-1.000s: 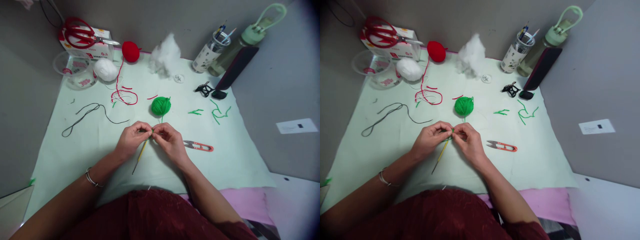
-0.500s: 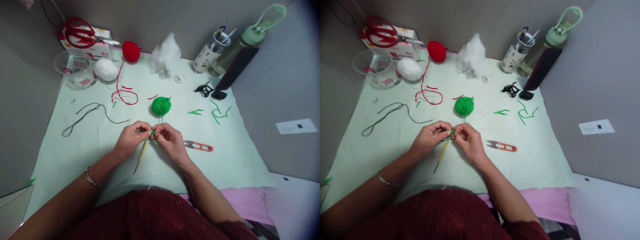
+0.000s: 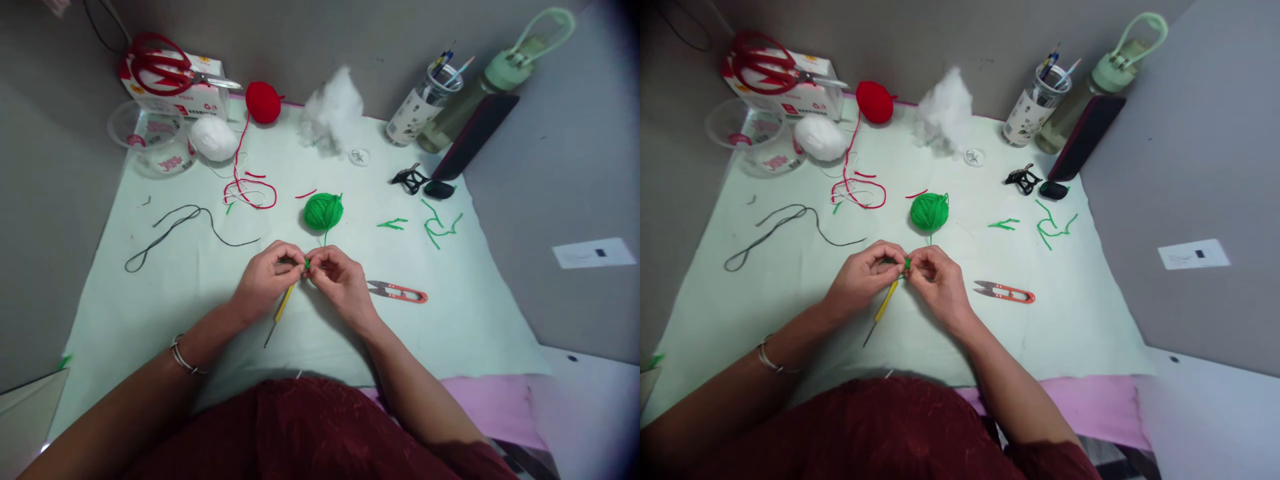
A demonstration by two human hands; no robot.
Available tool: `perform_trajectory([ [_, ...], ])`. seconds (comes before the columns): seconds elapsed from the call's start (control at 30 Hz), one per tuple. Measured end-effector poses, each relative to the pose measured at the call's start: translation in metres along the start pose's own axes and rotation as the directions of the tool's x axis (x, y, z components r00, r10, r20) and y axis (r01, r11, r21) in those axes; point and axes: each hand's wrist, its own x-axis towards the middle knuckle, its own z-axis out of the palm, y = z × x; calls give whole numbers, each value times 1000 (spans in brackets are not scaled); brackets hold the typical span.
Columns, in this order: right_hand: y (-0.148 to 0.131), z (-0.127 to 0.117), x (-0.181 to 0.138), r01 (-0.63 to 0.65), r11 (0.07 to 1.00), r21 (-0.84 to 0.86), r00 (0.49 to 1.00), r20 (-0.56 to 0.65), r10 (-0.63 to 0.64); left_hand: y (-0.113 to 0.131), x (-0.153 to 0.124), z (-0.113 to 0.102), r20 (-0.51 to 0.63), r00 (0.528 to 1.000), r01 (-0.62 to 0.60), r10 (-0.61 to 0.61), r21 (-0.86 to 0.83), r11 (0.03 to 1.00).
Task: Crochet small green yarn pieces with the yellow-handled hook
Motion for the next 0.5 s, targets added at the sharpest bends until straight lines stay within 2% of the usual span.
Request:
perform_trajectory([
  [0.5,2,0,0,-27,1000,-6,1000,-1,27,4,1,0,-6,999,46,-46,10,999],
])
